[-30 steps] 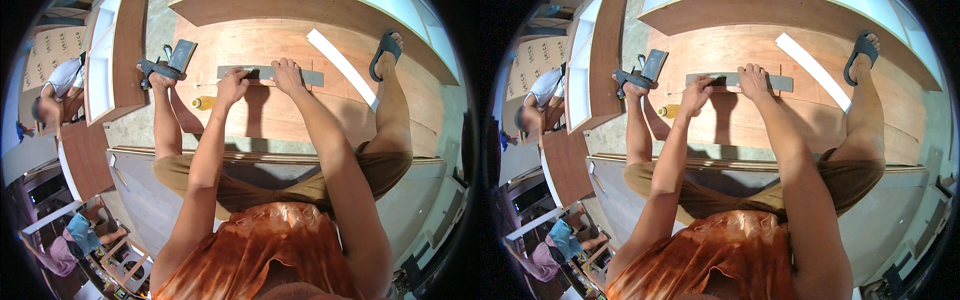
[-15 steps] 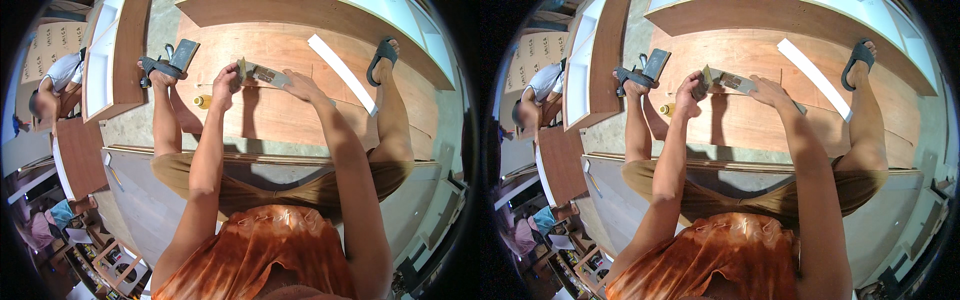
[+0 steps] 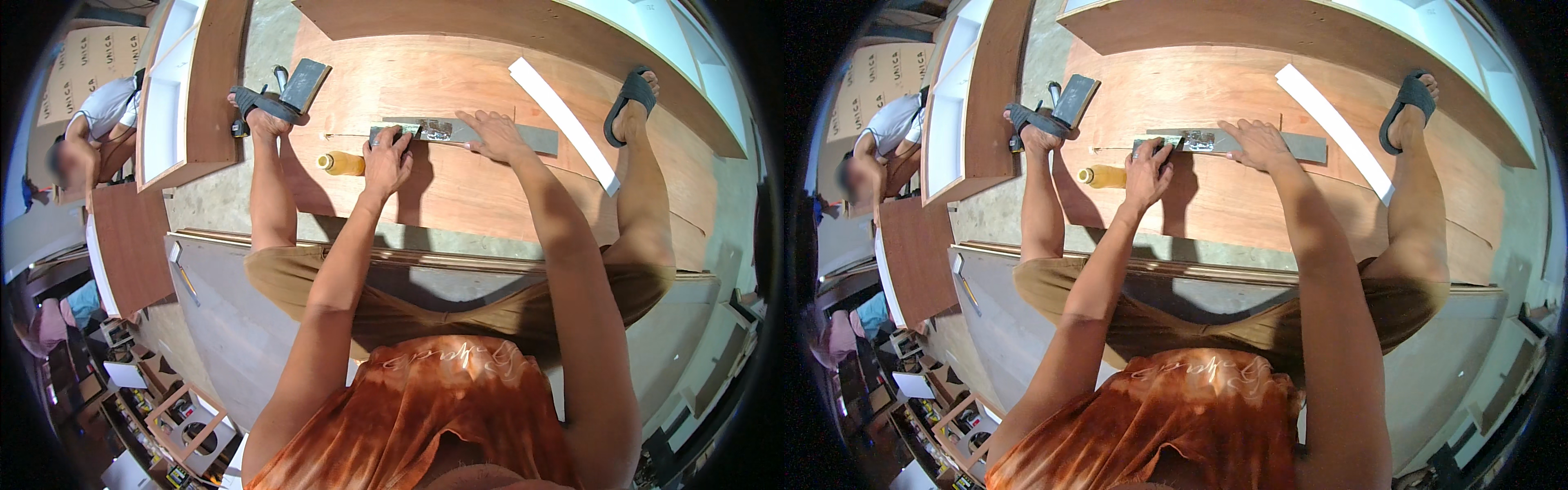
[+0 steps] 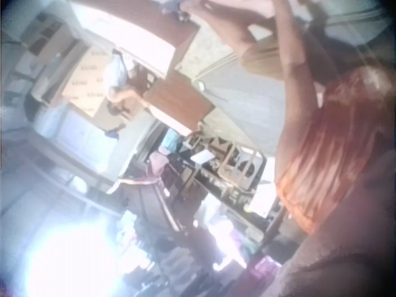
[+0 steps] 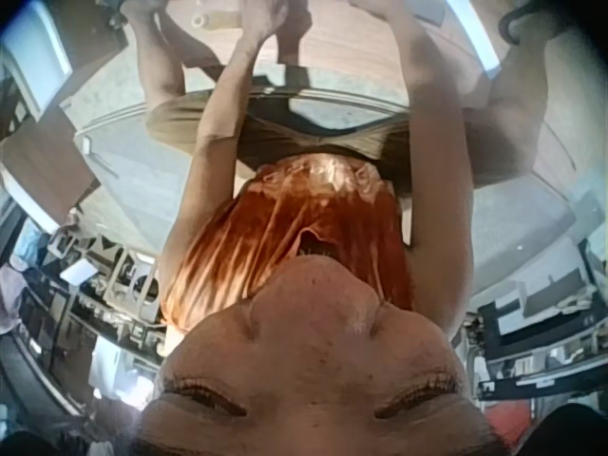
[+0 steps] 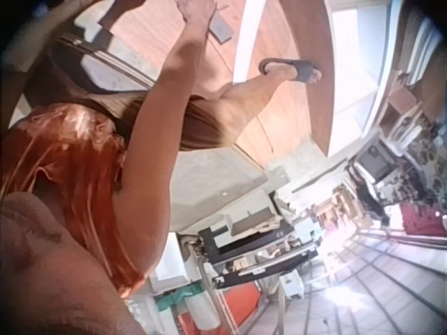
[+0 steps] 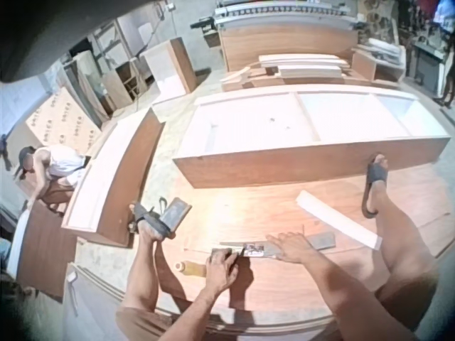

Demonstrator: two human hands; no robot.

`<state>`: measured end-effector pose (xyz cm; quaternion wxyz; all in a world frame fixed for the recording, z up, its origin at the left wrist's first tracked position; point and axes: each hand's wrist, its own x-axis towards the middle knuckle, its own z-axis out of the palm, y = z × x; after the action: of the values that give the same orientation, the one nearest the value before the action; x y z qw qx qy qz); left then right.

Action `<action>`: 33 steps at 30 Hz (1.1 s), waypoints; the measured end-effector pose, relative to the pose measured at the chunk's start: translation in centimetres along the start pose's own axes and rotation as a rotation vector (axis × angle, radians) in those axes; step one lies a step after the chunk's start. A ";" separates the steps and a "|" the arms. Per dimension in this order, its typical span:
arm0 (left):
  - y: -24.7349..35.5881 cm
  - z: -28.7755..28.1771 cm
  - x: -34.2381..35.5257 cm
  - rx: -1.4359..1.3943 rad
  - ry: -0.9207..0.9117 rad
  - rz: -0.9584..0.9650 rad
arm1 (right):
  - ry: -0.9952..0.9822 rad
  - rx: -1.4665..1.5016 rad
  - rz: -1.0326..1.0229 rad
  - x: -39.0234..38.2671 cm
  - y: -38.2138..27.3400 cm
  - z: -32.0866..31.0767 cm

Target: The person sits on the floor and repeatedly rubs a small rectangular sharpening stone against a long metal file, periodically applying liquid from a yellow bottle to the stone. The person continues this sharpening motion throughout the clip.

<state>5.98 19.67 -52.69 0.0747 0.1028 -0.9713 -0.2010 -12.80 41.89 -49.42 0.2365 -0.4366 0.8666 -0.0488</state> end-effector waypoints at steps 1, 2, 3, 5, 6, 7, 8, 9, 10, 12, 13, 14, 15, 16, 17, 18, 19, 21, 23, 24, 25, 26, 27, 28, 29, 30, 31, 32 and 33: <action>0.0 0.3 -0.1 0.034 0.002 0.017 | -0.016 -0.010 0.005 0.0 0.1 -0.2; -0.1 0.6 -0.1 0.057 -0.001 -0.002 | -0.032 -0.019 0.010 -0.1 0.3 -0.4; 0.1 1.0 -0.1 0.076 -0.005 -0.021 | -0.049 -0.031 0.017 -0.3 0.5 -0.4; 0.4 1.6 0.0 0.096 -0.001 -0.055 | -0.056 -0.027 0.030 -0.5 0.5 -0.2; 0.5 1.7 -0.1 0.099 0.008 -0.074 | -0.059 -0.024 0.031 -0.5 0.5 -0.1; 0.6 1.9 -0.1 0.103 0.017 -0.094 | -0.050 -0.012 0.029 -0.5 0.2 0.1; 0.7 2.0 -0.3 0.096 0.021 -0.121 | -0.041 0.000 0.026 -0.5 -0.1 0.3; 1.0 2.0 -0.5 0.087 0.023 -0.143 | -0.032 0.013 0.028 -0.4 -0.3 0.5; 1.2 2.0 -0.7 0.078 0.024 -0.165 | -0.012 0.006 0.007 -0.3 -0.3 0.8; 1.2 2.0 -1.2 0.023 0.038 -0.206 | 0.027 -0.008 -0.041 0.1 -0.5 1.1; 1.2 1.9 -1.4 -0.003 0.045 -0.228 | 0.036 -0.015 -0.033 0.3 -0.7 1.2; 1.2 1.9 -1.6 -0.019 0.071 -0.231 | 0.046 -0.022 -0.025 0.6 -0.9 1.4; 1.3 1.9 -1.8 -0.034 0.098 -0.232 | 0.057 -0.029 -0.017 0.9 -1.3 1.4; 1.3 1.9 -1.9 -0.049 0.124 -0.233 | 0.058 -0.022 -0.015 1.3 -1.7 1.4; 1.1 1.8 -1.8 -0.059 0.127 -0.249 | 0.059 -0.015 -0.012 1.8 -2.1 1.5; 1.1 1.6 -1.5 -0.072 0.131 -0.265 | 0.060 -0.010 -0.008 2.1 -2.2 1.5; 1.1 1.5 -1.3 -0.084 0.135 -0.280 | 0.050 -0.008 -0.003 2.3 -2.3 1.6; 1.1 1.3 -0.8 -0.075 0.111 -0.295 | 0.030 -0.003 0.005 2.7 -2.4 1.8; 1.0 1.0 -0.1 -0.041 0.076 -0.283 | 0.029 -0.028 0.010 2.7 -2.4 1.9; 1.0 1.1 0.2 -0.013 0.052 -0.265 | 0.026 -0.040 0.012 2.6 -2.5 1.9; 0.9 1.1 0.4 0.015 0.027 -0.246 | 0.017 -0.043 0.014 2.6 -2.6 1.8; 0.7 1.1 0.6 0.073 0.011 -0.205 | 0.008 -0.045 0.016 2.6 -2.6 1.7; 0.4 1.2 0.8 0.131 -0.005 -0.163 | -0.001 -0.046 0.016 2.6 -2.7 1.6; 0.0 1.2 0.8 0.190 -0.021 -0.122 | 0.007 -0.052 0.019 2.6 -2.8 1.5; -0.4 2.2 0.5 0.246 -0.014 -0.111 | 0.014 -0.057 0.020 2.6 -2.9 1.5; -0.4 2.4 0.2 0.260 -0.022 -0.084 | 0.025 -0.061 0.026 2.6 -2.9 1.5; -0.4 2.5 -0.5 0.275 -0.030 -0.057 | 0.020 -0.057 0.029 2.6 -2.9 1.6; -0.4 2.6 -1.3 0.290 -0.038 -0.031 | 0.016 -0.055 0.032 2.6 -3.0 1.7; 0.4 1.7 -1.8 0.293 -0.094 -0.037 | 0.014 -0.051 0.042 2.6 -2.8 1.8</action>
<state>7.30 21.14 -54.28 0.0096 0.1210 -0.9906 -0.0629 -11.24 38.41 -51.19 0.2204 -0.4238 0.8782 -0.0246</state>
